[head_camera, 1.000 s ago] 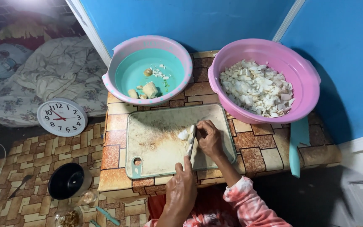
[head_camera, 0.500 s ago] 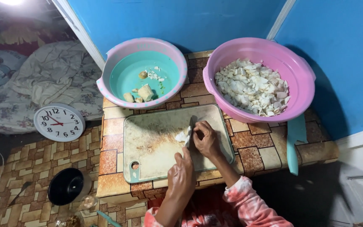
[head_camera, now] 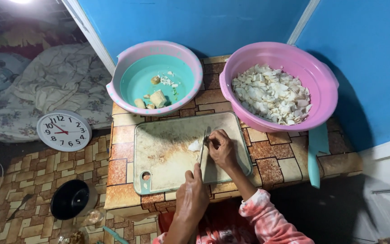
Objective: Peeling and chopping garlic cloves on a cutting board and transferring them to a bowl.
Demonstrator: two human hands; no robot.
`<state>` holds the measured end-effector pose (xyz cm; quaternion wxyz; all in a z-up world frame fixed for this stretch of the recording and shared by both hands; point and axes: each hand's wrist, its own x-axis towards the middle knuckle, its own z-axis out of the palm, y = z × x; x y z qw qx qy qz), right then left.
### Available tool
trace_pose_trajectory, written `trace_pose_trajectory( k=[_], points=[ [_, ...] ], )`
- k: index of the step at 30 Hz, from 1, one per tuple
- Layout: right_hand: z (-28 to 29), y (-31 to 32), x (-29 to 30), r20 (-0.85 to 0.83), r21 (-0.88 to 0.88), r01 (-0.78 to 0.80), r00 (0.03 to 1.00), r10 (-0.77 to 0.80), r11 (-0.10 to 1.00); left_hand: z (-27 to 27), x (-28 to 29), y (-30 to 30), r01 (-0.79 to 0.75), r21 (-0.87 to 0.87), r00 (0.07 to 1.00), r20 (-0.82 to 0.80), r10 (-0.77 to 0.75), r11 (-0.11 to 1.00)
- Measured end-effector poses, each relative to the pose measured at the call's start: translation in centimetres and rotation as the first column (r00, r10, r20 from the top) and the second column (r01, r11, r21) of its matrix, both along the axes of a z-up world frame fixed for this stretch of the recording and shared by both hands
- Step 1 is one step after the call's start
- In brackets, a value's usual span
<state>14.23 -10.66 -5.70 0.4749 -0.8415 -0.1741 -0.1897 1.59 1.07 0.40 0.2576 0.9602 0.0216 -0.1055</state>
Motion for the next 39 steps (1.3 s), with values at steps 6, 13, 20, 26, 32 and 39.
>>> trace_pose_trajectory(
  k=[6,13,20,26,32,39],
  points=[
    [0.2,0.1,-0.2,-0.029,0.048,-0.029,0.999,0.031,0.998,0.1,-1.3,-1.0,0.007,0.097,0.996,-0.088,0.002,0.995],
    [0.3,0.0,0.0,-0.017,0.001,-0.014,1.000,0.014,1.000,0.1,-0.1,-1.0,0.036,0.151,0.999,-0.011,-0.035,0.988],
    [-0.4,-0.1,0.1,-0.052,-0.049,0.032,0.998,-0.034,0.998,-1.2,1.9,-1.1,-0.002,0.025,1.000,0.002,0.002,1.000],
    [0.0,-0.1,-0.1,-0.041,-0.032,0.034,0.999,-0.036,0.999,-1.0,2.9,-1.3,-0.005,0.065,0.998,0.060,0.001,0.998],
    [0.2,0.1,-0.5,-0.047,-0.006,0.028,0.999,-0.028,1.000,-0.9,3.2,-1.2,-0.022,0.058,0.998,0.063,0.018,0.998],
    [0.7,0.2,-0.6,0.006,0.056,0.015,1.000,-0.015,0.998,0.4,2.2,0.1,-0.065,-0.072,0.998,-0.020,0.064,0.995]
  ],
)
